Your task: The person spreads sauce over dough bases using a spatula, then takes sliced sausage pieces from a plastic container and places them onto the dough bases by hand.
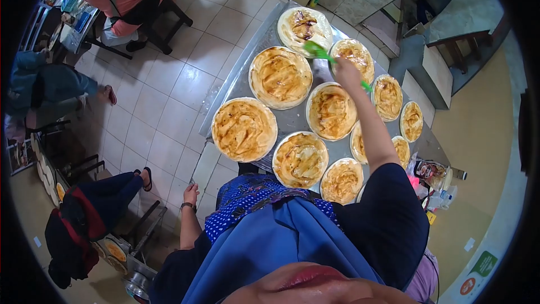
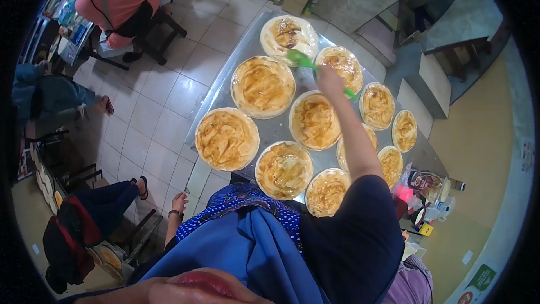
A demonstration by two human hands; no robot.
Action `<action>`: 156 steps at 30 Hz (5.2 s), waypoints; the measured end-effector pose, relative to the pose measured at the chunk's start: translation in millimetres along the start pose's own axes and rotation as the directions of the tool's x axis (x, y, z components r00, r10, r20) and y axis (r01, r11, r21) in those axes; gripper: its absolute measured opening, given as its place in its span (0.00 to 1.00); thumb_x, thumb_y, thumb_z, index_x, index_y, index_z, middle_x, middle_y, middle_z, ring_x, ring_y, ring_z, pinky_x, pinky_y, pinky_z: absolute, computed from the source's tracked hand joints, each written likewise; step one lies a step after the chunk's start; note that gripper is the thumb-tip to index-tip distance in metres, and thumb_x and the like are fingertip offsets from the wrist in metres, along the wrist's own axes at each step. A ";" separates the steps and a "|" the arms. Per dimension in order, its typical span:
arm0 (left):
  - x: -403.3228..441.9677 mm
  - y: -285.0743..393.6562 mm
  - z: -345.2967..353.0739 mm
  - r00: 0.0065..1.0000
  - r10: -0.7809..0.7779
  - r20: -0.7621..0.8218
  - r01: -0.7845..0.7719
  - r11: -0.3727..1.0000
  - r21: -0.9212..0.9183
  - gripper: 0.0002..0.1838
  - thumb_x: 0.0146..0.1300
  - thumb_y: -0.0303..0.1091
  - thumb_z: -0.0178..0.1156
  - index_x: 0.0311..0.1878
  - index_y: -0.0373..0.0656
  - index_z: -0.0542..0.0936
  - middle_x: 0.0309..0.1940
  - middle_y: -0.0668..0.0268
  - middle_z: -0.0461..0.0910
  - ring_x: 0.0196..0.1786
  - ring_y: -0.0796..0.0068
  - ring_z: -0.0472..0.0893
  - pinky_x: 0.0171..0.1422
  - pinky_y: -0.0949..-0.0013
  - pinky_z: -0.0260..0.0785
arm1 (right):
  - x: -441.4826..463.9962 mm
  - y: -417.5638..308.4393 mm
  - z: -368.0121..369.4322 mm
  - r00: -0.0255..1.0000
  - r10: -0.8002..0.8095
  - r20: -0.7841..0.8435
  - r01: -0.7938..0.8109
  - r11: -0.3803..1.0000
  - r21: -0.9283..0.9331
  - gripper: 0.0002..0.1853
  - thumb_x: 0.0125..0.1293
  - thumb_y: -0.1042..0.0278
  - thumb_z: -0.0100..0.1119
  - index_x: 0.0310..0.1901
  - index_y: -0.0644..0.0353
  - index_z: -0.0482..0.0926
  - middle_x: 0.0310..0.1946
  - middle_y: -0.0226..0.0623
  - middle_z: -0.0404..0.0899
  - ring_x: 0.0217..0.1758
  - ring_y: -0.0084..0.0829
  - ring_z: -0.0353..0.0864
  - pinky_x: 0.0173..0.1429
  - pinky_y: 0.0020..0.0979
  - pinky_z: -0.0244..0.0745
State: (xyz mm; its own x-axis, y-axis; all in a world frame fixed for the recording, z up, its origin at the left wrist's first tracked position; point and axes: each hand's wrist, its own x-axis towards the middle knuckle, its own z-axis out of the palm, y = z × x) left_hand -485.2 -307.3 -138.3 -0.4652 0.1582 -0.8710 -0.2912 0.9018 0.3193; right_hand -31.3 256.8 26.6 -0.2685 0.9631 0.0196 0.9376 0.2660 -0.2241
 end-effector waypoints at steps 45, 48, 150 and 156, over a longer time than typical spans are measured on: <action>-1.1 10.2 -3.6 0.998 -0.031 0.046 0.028 0.997 0.068 0.24 0.58 0.45 0.62 0.53 0.41 0.75 0.37 0.68 0.78 0.31 0.80 0.75 0.26 0.77 0.62 | -1.1 -32.7 21.7 0.937 0.342 0.072 -0.322 0.763 0.560 0.15 0.61 0.65 0.50 0.46 0.61 0.79 0.32 0.51 0.81 0.36 0.44 0.81 0.42 0.37 0.74; 1.4 15.5 -1.6 0.999 -0.005 0.031 0.004 0.998 0.055 0.24 0.59 0.46 0.61 0.53 0.41 0.75 0.38 0.68 0.78 0.31 0.80 0.75 0.27 0.76 0.62 | 2.7 -45.6 18.9 0.899 0.417 0.131 -0.425 0.763 0.487 0.16 0.60 0.64 0.51 0.47 0.61 0.79 0.33 0.50 0.81 0.35 0.44 0.81 0.42 0.36 0.75; 17.5 3.5 -0.6 0.999 0.024 0.035 -0.023 1.000 -0.014 0.23 0.59 0.46 0.60 0.54 0.43 0.75 0.42 0.68 0.78 0.38 0.77 0.76 0.35 0.72 0.66 | 100.8 -68.6 46.0 0.942 0.321 0.096 -0.334 0.866 0.372 0.17 0.60 0.66 0.50 0.49 0.61 0.77 0.44 0.55 0.78 0.50 0.49 0.77 0.54 0.41 0.71; 5.7 3.6 -0.9 1.000 -0.013 0.015 0.014 0.998 -0.059 0.22 0.60 0.40 0.62 0.51 0.34 0.76 0.41 0.62 0.78 0.40 0.75 0.77 0.39 0.74 0.72 | 123.7 -57.8 68.0 0.972 0.227 -0.056 -0.167 0.841 0.514 0.19 0.58 0.65 0.52 0.51 0.59 0.77 0.34 0.46 0.82 0.30 0.35 0.80 0.36 0.33 0.74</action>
State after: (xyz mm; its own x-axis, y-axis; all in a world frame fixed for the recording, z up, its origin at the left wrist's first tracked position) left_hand -489.6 -303.5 -141.7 -0.4483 0.1522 -0.8808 -0.3465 0.8788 0.3282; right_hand -133.7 357.7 -24.3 -0.0355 0.9991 0.0228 0.7202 0.0414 -0.6925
